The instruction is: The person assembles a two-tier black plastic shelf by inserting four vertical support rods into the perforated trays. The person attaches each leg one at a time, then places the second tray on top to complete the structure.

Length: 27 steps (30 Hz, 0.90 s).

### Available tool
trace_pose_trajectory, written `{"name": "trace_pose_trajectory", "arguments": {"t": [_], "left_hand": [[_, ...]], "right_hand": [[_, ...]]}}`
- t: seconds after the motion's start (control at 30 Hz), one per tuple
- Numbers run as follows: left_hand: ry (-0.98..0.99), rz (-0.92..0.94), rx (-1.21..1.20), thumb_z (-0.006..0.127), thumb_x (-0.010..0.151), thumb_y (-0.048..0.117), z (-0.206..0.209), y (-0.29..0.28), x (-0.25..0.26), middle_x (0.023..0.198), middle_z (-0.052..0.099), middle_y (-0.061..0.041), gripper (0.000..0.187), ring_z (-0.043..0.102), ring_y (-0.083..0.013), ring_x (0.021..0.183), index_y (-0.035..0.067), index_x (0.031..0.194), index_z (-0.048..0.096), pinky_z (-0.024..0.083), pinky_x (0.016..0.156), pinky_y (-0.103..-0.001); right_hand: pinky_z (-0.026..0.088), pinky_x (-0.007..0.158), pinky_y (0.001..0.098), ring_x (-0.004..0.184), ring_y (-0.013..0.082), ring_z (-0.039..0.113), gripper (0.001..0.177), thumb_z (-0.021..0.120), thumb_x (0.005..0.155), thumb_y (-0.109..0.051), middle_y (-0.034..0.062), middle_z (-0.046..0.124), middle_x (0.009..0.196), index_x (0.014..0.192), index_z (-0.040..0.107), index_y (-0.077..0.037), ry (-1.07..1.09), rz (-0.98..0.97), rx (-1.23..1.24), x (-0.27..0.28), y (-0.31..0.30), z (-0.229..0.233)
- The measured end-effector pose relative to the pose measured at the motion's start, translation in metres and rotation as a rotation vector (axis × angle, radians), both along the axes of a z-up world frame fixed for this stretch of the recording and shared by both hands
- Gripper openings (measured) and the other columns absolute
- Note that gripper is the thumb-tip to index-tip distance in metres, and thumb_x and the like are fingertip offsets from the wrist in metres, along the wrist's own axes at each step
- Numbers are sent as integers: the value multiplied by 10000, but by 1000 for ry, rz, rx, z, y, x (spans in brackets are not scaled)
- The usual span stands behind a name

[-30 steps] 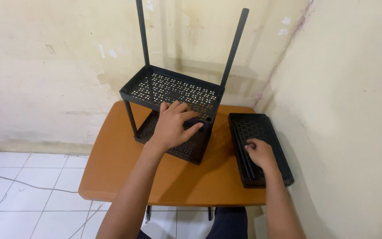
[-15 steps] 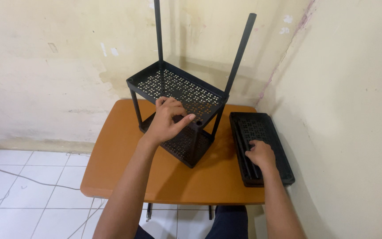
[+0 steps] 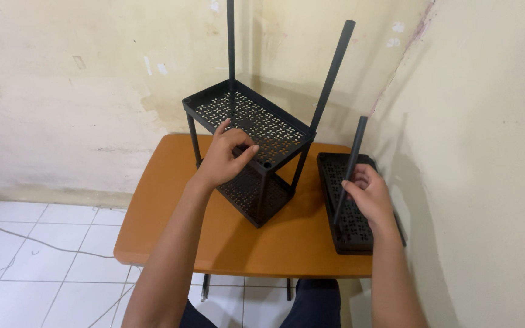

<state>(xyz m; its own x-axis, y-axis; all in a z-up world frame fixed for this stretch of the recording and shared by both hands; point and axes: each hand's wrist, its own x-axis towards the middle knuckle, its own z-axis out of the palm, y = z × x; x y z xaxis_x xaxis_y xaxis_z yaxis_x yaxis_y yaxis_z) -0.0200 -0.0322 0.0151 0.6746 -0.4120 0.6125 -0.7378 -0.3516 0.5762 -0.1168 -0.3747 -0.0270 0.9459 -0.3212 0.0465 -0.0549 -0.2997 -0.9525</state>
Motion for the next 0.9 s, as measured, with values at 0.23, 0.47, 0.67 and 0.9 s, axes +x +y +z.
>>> {"name": "trace_pose_trajectory", "arguments": {"t": [0.23,0.47,0.67,0.9], "left_hand": [[72,-155,-66,616,1010,151,22,-12,-27,973,710,-73,125,708,-252,986,75,1089,676,272,1275,-537],[190,-228,40,513,1046,234,26,-20,-44,1056,763,-72,280,713,-229,1109,87,1227,669,107,1268,-553],[159,-180,34,535,1035,213,17,-14,-47,1081,759,-98,276,698,-247,1131,62,1225,668,10,1259,-570],[88,-100,16,674,969,172,3,-14,-41,1054,743,-127,219,697,-286,1074,39,1142,694,120,1272,-557]], "right_hand": [[563,731,286,917,135,636,250,668,945,-37,53,640,1022,1170,563,-19,-298,248,123,-10,44,55],[597,796,300,1001,127,637,265,649,1019,-63,62,622,1129,1226,487,-26,-531,437,42,12,101,100],[617,821,300,1010,147,690,334,627,1035,-98,94,680,1167,1319,471,-16,-551,427,-177,25,134,125],[596,883,314,1018,159,698,343,628,1036,-76,98,687,1141,1337,481,-5,-608,455,-193,32,141,119]]}}
